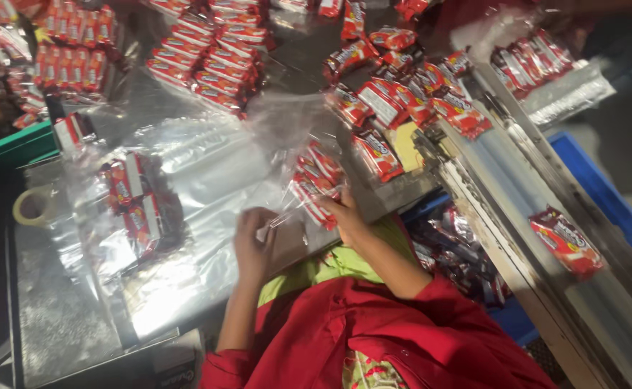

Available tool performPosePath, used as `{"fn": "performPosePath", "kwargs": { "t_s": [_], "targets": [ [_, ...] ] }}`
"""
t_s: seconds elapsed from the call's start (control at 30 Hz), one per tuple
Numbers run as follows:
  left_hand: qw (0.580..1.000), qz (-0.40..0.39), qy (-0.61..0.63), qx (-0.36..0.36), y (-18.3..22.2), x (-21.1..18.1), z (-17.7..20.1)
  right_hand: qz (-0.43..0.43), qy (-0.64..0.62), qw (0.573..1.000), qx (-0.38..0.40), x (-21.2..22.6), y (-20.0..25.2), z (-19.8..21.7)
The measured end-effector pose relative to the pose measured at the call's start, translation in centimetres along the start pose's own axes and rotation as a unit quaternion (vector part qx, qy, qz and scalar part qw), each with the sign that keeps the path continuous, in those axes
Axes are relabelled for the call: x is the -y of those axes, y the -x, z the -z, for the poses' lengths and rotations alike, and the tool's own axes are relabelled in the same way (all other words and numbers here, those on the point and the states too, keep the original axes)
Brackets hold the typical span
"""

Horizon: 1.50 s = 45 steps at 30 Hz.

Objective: The person places small red snack packets into clear plastic bags on a metal table, then moves the filled bags to a conveyor belt. The person repeats this process continuously, handling the snack packets and plastic bags by hand.

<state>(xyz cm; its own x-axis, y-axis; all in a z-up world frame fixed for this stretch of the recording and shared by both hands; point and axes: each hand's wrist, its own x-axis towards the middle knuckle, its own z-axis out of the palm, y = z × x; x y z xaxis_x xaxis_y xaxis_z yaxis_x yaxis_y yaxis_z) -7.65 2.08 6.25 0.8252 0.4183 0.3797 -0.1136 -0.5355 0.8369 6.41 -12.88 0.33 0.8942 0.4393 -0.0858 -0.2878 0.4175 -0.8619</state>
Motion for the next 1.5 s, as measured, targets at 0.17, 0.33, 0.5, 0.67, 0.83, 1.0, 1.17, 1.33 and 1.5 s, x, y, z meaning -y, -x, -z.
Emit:
{"fn": "performPosePath", "kwargs": {
  "t_s": [0.17, 0.33, 0.5, 0.67, 0.83, 1.0, 1.17, 1.33, 1.5],
  "targets": [
    [0.992, 0.0, 0.109, 0.066, 2.2, 1.5, -4.0, 0.007, 0.159, 0.985, 0.073, -1.3, 1.5, 3.0],
    [0.983, -0.045, -0.146, 0.103, -0.9, 1.6, -6.9, 0.033, 0.61, 0.742, 0.276, 9.2, 3.5, 5.9],
    [0.976, -0.046, -0.193, 0.094, -0.8, 0.4, -6.8, 0.185, 0.815, 0.501, -0.225, 22.4, 1.5, 12.1],
    [0.974, -0.064, -0.204, 0.076, -1.3, 0.6, -7.0, 0.193, 0.743, 0.623, -0.148, 25.8, 4.2, 15.5],
    [0.961, -0.054, -0.237, 0.135, -0.9, 2.0, -6.9, 0.216, 0.729, 0.59, -0.271, 27.8, 15.8, 19.5],
    [0.974, -0.077, -0.171, 0.124, -0.5, 2.9, -7.0, -0.002, 0.803, 0.57, -0.175, 28.5, 19.7, 19.9],
    [0.995, 0.048, 0.044, 0.081, -1.2, 3.4, -6.7, -0.112, 0.367, 0.921, 0.065, 24.2, 17.0, 14.6],
    [0.88, 0.317, 0.354, -0.009, -1.2, 2.5, -6.1, -0.306, -0.028, 0.944, 0.116, 5.6, 10.4, 6.2],
    [0.972, -0.206, 0.072, -0.083, 2.5, -0.1, -6.4, -0.132, 0.069, 0.988, -0.027, -4.8, -0.7, 2.6]
  ]
}}
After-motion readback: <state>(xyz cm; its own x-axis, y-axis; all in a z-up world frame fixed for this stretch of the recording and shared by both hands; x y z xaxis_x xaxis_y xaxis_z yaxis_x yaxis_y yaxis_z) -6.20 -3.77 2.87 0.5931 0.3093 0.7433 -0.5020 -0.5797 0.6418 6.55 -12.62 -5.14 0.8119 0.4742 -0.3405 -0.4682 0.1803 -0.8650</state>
